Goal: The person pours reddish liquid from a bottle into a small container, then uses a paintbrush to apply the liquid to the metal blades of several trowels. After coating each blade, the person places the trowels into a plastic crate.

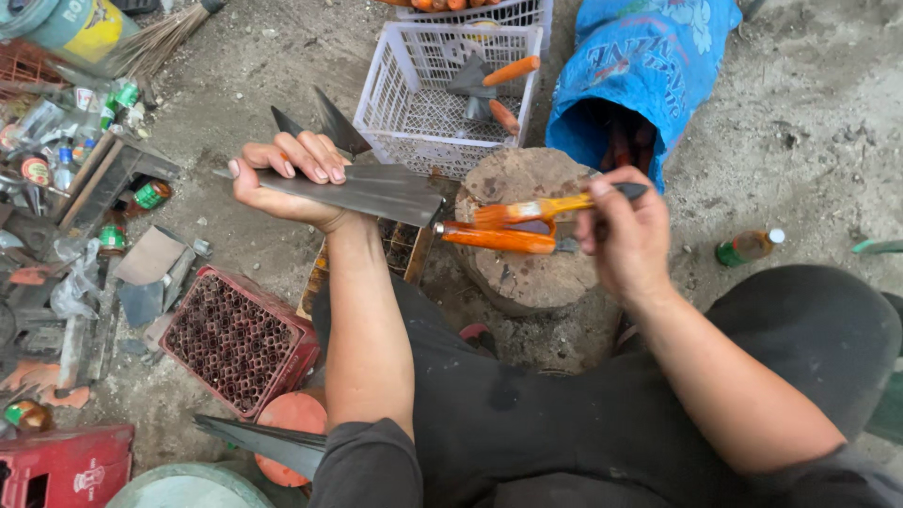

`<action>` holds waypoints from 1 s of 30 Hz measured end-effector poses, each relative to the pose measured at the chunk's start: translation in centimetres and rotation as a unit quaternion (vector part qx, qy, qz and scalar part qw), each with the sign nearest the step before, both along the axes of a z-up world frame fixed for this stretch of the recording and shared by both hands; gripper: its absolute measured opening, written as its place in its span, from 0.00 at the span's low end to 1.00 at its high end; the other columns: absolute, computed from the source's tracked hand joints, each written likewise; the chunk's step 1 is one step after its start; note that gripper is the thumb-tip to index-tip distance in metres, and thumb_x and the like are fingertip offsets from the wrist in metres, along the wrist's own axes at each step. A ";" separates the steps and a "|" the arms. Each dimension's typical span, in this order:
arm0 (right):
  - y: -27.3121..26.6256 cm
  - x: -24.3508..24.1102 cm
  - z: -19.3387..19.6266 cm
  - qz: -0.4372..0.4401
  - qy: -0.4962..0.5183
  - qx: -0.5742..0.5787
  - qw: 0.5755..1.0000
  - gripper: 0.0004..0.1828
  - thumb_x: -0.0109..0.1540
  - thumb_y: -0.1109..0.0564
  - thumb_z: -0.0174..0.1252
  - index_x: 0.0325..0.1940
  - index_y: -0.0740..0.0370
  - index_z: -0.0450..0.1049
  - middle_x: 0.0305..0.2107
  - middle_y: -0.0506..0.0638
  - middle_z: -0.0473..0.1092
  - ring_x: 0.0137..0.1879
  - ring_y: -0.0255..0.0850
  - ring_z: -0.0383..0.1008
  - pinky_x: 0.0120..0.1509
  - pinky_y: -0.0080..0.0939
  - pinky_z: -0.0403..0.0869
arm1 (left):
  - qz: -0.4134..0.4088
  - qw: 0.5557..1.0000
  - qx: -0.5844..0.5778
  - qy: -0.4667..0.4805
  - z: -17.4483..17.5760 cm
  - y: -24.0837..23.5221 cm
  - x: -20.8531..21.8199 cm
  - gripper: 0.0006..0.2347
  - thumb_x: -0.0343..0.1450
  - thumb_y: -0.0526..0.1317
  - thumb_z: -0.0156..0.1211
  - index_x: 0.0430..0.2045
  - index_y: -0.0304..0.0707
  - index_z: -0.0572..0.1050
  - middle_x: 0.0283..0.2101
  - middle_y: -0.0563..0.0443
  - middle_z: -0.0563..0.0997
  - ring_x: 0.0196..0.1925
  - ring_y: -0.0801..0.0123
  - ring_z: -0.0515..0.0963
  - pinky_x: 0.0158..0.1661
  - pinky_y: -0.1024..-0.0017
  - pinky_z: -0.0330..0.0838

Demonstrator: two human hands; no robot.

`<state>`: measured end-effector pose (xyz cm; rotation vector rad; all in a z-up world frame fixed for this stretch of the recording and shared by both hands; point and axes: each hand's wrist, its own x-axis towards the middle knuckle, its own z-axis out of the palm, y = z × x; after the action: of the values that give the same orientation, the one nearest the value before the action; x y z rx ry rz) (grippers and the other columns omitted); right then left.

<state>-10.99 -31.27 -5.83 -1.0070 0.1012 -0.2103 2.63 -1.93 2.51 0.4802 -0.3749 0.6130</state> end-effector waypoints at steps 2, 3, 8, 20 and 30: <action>1.1 -0.1 -0.3 0.004 -0.016 -0.027 1.000 0.05 0.71 0.58 0.54 0.44 0.62 0.69 0.21 0.50 0.67 0.23 0.35 0.66 0.24 0.33 0.63 | -0.008 1.000 -0.002 0.005 0.0 -0.2 0.1 0.19 0.78 0.50 0.38 0.17 0.41 0.59 0.12 0.49 0.60 0.09 0.67 0.57 0.12 0.72 0.53; 1.3 -0.1 -0.5 0.011 -0.012 -0.036 0.999 0.05 0.71 0.58 0.54 0.45 0.62 0.68 0.21 0.50 0.68 0.23 0.35 0.66 0.25 0.33 0.64 | 0.006 1.000 -0.010 0.017 0.0 -0.2 0.1 0.19 0.78 0.50 0.38 0.17 0.41 0.59 0.11 0.50 0.60 0.09 0.69 0.57 0.11 0.72 0.53; 0.2 -0.3 -2.5 0.002 0.026 -0.037 0.999 0.05 0.70 0.59 0.55 0.44 0.62 0.67 0.23 0.48 0.68 0.24 0.34 0.67 0.24 0.33 0.63 | 0.077 0.996 -0.015 0.040 0.0 1.6 0.1 0.20 0.79 0.50 0.39 0.17 0.41 0.61 0.12 0.53 0.60 0.09 0.72 0.57 0.10 0.73 0.52; -3.8 -1.6 -3.9 -0.075 0.035 -0.201 0.976 0.05 0.72 0.59 0.55 0.45 0.63 0.68 0.22 0.48 0.69 0.24 0.31 0.66 0.27 0.31 0.64 | 0.078 0.994 -0.075 0.028 -1.0 6.7 0.5 0.21 0.76 0.51 0.38 0.13 0.40 0.63 0.10 0.47 0.62 0.07 0.65 0.58 0.09 0.70 0.53; -0.4 -3.3 0.7 -0.078 0.006 -0.293 0.953 0.06 0.71 0.59 0.54 0.44 0.65 0.69 0.21 0.47 0.71 0.24 0.30 0.68 0.27 0.30 0.67 | 0.100 0.990 -0.069 0.065 -1.0 5.8 0.7 0.20 0.77 0.49 0.38 0.14 0.42 0.60 0.10 0.49 0.60 0.07 0.66 0.56 0.09 0.70 0.52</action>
<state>-14.26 -31.69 -5.11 -1.5956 0.1345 -0.3930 3.31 3.91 1.48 0.4249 -0.1607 0.7922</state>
